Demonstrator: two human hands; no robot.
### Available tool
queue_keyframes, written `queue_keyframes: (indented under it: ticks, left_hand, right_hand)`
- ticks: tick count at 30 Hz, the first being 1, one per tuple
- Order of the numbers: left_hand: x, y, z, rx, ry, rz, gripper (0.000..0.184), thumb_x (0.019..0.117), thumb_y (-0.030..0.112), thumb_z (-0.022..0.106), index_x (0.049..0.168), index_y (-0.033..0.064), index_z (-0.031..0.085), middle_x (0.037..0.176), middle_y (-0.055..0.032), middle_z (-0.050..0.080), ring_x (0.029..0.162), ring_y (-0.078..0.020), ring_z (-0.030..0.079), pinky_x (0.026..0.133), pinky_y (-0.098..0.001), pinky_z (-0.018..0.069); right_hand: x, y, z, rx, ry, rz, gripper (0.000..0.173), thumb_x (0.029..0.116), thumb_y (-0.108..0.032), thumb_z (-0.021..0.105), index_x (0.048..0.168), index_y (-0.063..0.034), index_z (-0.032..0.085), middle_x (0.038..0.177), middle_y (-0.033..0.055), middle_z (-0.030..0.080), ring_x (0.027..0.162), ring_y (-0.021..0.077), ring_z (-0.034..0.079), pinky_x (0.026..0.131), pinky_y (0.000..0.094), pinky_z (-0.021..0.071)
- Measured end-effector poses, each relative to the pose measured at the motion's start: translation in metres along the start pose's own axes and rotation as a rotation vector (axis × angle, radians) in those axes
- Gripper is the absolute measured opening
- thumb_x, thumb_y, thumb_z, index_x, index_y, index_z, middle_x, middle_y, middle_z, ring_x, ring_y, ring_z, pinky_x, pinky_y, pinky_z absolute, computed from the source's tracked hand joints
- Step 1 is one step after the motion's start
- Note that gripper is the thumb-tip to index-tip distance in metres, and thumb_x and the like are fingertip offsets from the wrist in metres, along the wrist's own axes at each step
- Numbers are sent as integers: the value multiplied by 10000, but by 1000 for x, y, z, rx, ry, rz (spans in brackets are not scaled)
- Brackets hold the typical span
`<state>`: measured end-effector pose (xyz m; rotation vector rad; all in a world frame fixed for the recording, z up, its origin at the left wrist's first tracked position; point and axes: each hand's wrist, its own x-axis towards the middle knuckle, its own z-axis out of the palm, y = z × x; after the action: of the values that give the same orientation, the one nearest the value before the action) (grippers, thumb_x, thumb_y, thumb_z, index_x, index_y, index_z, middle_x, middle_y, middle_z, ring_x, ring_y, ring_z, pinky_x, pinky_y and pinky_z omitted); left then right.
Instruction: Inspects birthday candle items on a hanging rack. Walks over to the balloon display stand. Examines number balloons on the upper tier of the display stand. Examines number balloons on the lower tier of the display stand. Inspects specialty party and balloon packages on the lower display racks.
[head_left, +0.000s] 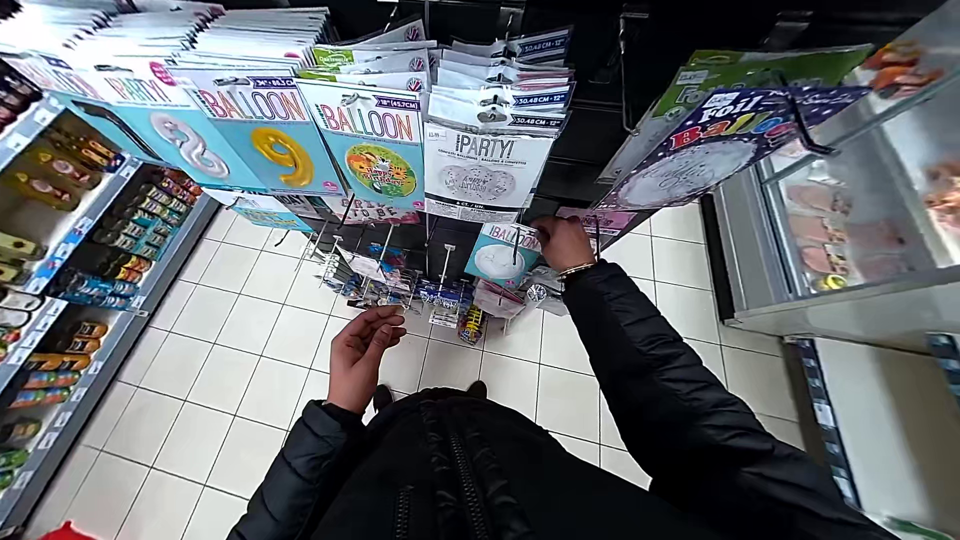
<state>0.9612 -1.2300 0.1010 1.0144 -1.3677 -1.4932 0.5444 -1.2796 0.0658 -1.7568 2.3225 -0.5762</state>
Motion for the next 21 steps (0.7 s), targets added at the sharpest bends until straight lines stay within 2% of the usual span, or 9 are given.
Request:
queue_keyframes:
  ticks: [4, 7, 9, 13, 16, 18, 21]
  left_hand:
    - [8, 0, -29, 2, -34, -40, 307, 1014, 40, 532, 1304, 6, 623, 1183, -168, 712, 983, -311, 731, 873, -448, 625]
    - [17, -2, -50, 13, -102, -77, 326, 1016, 18, 513, 1329, 12, 606, 1194, -160, 712, 993, -294, 731, 880, -436, 622]
    - [25, -3, -60, 23, -172, -92, 330, 1030, 38, 503, 1346, 29, 597, 1215, -150, 705, 1013, -290, 724, 887, -439, 619]
    - [40, 1, -67, 85, -370, -144, 375, 1030, 73, 490, 1395, 71, 578, 1294, -106, 682, 1079, -277, 712, 889, -457, 618]
    - [47, 6, -67, 86, -565, -183, 413, 1041, 123, 525, 1454, 112, 538, 1378, -73, 634, 1131, -264, 689, 902, -470, 612]
    - [50, 11, -67, 40, -674, -203, 421, 1037, 78, 547, 1458, 94, 538, 1329, -99, 663, 1066, -266, 713, 860, -454, 630]
    - [51, 12, -75, 4, -752, -250, 371, 1020, 37, 577, 1390, 52, 591, 1180, -136, 721, 938, -253, 741, 793, -420, 642]
  right_hand:
    - [-37, -17, -4, 195, -73, 73, 234, 1001, -58, 557, 1160, -46, 729, 1057, 217, 727, 1011, 412, 694, 918, 658, 507]
    - [-68, -34, -5, 346, -79, 152, 231, 1022, -69, 543, 1164, -50, 724, 1075, 174, 732, 1005, 321, 705, 918, 590, 535]
    - [-85, -52, -12, 459, -73, 183, 223, 1035, -81, 543, 1172, -47, 715, 1079, 146, 730, 938, 256, 720, 846, 521, 589]
    - [-107, -101, -33, 627, -36, 190, 217, 1048, -127, 553, 1170, -64, 722, 1050, 99, 738, 792, 186, 723, 690, 407, 627]
    - [-118, -141, -45, 675, 23, 172, 207, 1041, -117, 563, 1160, -73, 727, 1051, 75, 746, 773, 163, 721, 639, 358, 621]
    - [-124, -161, -50, 668, 72, 155, 207, 1035, -111, 567, 1157, -87, 733, 1057, 55, 751, 782, 143, 717, 647, 334, 613]
    - [-133, -181, -51, 629, 148, 151, 208, 1030, -121, 584, 1167, -91, 738, 1070, 50, 756, 801, 138, 734, 675, 332, 637]
